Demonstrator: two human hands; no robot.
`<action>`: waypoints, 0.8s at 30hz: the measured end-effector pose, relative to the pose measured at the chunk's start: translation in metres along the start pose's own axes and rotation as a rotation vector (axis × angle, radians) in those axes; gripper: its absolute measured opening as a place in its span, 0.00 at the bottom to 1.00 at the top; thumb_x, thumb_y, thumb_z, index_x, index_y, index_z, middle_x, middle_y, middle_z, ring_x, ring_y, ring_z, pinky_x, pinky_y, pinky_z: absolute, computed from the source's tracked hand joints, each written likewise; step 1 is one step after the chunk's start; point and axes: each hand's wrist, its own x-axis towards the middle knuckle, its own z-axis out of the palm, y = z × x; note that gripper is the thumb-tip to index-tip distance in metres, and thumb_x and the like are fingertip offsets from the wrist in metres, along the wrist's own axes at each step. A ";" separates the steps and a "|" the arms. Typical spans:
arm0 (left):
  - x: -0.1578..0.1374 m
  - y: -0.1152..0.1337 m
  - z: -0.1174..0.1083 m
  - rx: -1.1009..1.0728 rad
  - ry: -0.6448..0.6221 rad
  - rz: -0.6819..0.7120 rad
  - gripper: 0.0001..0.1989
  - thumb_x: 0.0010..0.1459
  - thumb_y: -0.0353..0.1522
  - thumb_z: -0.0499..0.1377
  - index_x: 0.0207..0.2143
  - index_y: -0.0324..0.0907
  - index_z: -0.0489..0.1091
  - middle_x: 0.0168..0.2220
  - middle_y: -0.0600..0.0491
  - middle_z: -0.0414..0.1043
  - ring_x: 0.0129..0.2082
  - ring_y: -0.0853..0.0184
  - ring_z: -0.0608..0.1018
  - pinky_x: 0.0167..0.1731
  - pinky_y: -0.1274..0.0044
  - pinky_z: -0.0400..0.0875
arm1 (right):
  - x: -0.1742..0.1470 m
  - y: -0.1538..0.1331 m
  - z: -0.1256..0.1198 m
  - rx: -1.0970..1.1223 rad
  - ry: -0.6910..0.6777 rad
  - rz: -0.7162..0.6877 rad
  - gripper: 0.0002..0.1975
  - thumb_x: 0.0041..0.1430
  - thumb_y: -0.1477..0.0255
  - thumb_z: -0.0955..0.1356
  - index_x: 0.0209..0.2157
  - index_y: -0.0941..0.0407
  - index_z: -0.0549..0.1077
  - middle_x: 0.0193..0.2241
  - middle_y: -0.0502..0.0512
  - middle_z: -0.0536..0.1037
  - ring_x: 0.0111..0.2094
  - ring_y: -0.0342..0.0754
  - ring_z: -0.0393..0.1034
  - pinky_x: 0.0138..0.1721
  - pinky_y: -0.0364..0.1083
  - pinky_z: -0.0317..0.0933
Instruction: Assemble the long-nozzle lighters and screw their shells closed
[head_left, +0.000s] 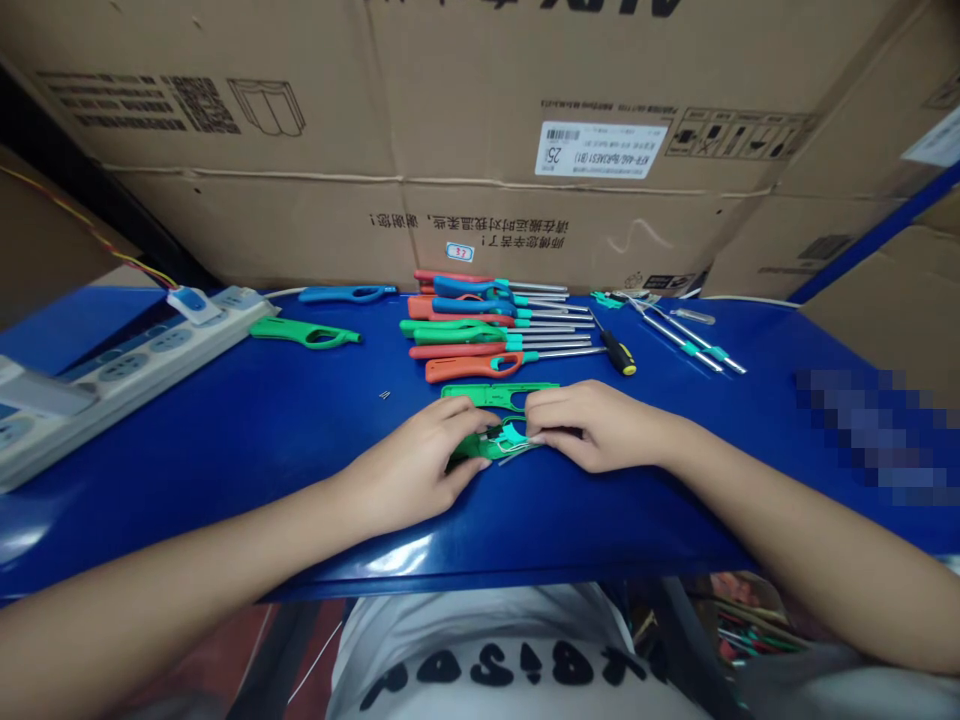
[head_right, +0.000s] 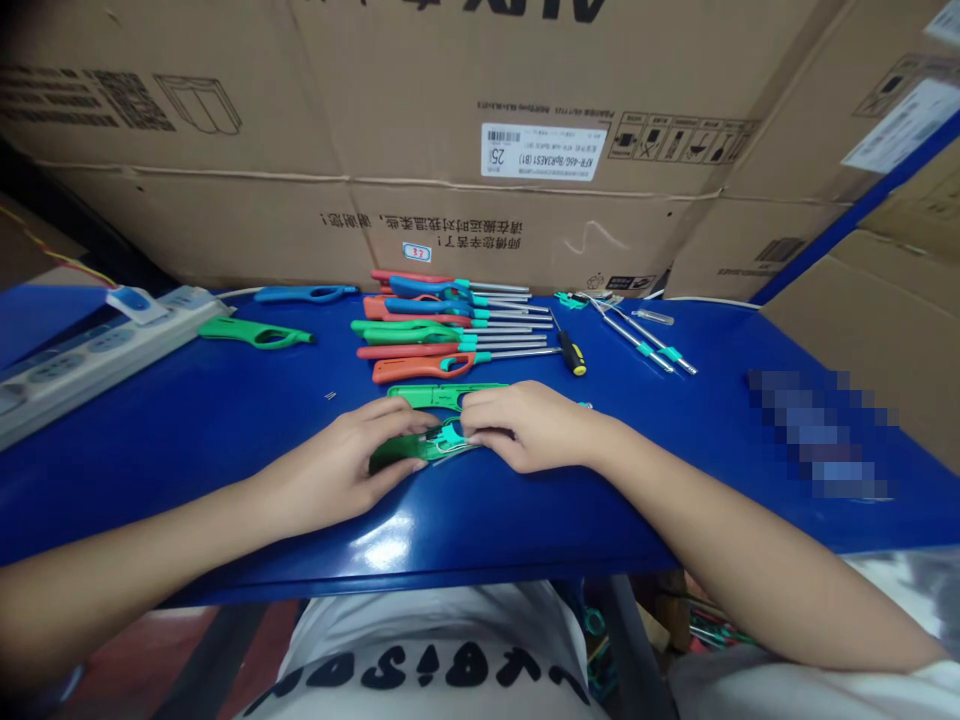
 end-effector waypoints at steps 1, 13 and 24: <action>0.000 0.000 0.000 0.007 -0.001 0.004 0.17 0.64 0.28 0.59 0.55 0.38 0.70 0.48 0.44 0.72 0.52 0.56 0.75 0.54 0.64 0.73 | 0.000 0.000 0.000 0.016 0.006 0.001 0.07 0.65 0.78 0.63 0.34 0.56 0.71 0.32 0.50 0.71 0.34 0.44 0.66 0.35 0.42 0.57; -0.002 -0.002 0.003 0.025 -0.024 0.043 0.20 0.66 0.29 0.57 0.60 0.38 0.66 0.49 0.44 0.70 0.52 0.57 0.73 0.55 0.63 0.71 | -0.001 0.001 -0.001 0.171 0.011 -0.024 0.08 0.67 0.76 0.64 0.33 0.58 0.72 0.31 0.52 0.73 0.34 0.44 0.67 0.38 0.42 0.59; -0.001 0.000 0.003 0.006 -0.029 0.032 0.13 0.66 0.28 0.57 0.52 0.38 0.70 0.46 0.46 0.70 0.50 0.57 0.74 0.53 0.63 0.71 | -0.001 -0.013 -0.002 -0.217 -0.069 0.020 0.09 0.64 0.79 0.62 0.30 0.56 0.70 0.30 0.50 0.71 0.29 0.44 0.62 0.30 0.43 0.52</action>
